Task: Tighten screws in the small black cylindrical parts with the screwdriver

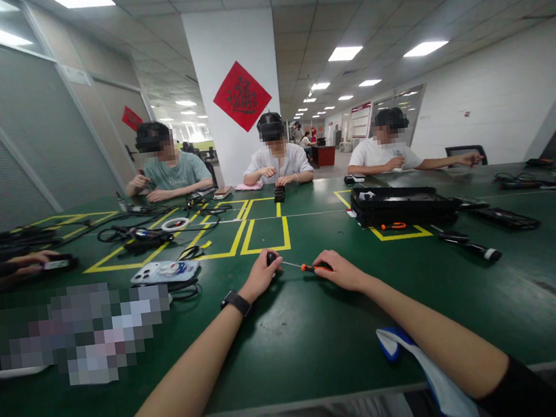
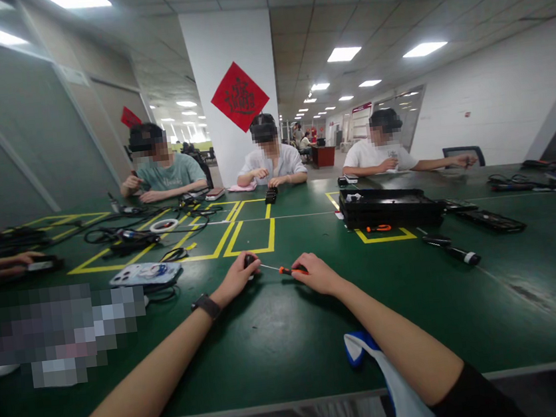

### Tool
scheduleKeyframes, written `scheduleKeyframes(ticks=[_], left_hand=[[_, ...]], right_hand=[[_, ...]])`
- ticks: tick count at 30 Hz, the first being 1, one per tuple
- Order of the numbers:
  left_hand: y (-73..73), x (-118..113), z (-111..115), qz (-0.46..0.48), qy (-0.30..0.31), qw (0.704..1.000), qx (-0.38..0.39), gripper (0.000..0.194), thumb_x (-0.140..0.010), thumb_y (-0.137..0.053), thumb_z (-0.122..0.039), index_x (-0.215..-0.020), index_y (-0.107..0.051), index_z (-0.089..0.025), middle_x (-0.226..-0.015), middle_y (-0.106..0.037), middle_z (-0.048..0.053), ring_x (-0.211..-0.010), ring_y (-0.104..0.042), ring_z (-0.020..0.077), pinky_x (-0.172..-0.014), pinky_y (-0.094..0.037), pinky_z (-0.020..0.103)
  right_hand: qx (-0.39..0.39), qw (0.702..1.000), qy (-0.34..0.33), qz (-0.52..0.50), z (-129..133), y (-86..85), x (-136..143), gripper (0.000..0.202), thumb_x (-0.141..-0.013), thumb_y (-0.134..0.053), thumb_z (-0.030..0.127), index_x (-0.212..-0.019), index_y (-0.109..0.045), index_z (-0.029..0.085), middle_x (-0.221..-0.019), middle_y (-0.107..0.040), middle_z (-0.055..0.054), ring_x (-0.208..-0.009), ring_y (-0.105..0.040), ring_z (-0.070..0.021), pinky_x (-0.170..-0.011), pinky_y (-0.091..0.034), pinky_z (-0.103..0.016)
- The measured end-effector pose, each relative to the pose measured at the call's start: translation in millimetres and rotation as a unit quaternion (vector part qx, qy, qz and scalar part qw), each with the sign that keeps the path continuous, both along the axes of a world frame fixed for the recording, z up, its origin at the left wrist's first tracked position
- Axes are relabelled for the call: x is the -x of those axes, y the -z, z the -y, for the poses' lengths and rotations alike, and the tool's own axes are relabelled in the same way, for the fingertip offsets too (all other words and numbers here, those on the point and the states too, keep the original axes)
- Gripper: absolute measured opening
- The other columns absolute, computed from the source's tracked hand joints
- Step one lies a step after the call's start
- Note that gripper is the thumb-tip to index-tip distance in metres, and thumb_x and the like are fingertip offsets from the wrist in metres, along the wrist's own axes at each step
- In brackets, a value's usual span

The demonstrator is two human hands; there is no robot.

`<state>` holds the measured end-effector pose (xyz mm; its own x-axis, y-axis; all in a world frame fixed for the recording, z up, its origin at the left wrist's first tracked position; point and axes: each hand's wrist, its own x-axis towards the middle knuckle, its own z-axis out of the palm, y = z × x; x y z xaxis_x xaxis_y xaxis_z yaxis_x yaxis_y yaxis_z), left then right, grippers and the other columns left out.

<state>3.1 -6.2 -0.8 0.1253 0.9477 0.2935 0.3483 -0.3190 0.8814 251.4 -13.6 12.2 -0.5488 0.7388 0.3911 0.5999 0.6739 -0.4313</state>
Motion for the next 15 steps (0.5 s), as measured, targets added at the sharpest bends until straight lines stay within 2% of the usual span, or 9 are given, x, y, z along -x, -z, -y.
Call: scheduleKeyframes(ticks=[5,11,15], left_hand=[[-2.6,-0.7,1.8,0.003,-0.004,1.000,0.007,0.031,-0.075,-0.047,-0.045,-0.092,-0.047,-0.019,-0.071,-0.054,-0.001,-0.065,-0.054,0.0124,-0.057,-0.041,0.024],[-7.4,-1.6,6.1,0.002,-0.003,1.000,0.011,0.032,-0.074,-0.048,-0.045,-0.092,-0.047,-0.019,-0.070,-0.053,-0.001,-0.065,-0.054,0.0125,-0.057,-0.041,0.024],[-5.9,-1.6,4.7,0.008,-0.005,1.000,0.011,0.031,-0.074,-0.048,-0.044,-0.092,-0.048,-0.018,-0.072,-0.053,-0.001,-0.065,-0.055,0.0127,-0.056,-0.040,0.024]], right_hand=[[-0.007,1.000,-0.010,0.003,-0.3,-2.6,-2.2,0.015,-0.077,-0.056,0.029,-0.081,-0.061,0.016,-0.085,-0.055,-0.005,-0.084,-0.048,-0.0166,-0.077,-0.038,-0.031],[-0.013,1.000,0.019,-0.014,2.7,-0.4,0.5,0.025,-0.070,-0.064,0.032,-0.088,-0.056,0.016,-0.087,-0.053,-0.004,-0.081,-0.047,-0.0164,-0.073,-0.039,-0.029],[-0.003,1.000,0.019,0.006,1.2,0.0,-0.9,0.026,-0.074,-0.059,0.034,-0.094,-0.057,0.017,-0.090,-0.053,-0.005,-0.084,-0.047,-0.0168,-0.075,-0.038,-0.030]])
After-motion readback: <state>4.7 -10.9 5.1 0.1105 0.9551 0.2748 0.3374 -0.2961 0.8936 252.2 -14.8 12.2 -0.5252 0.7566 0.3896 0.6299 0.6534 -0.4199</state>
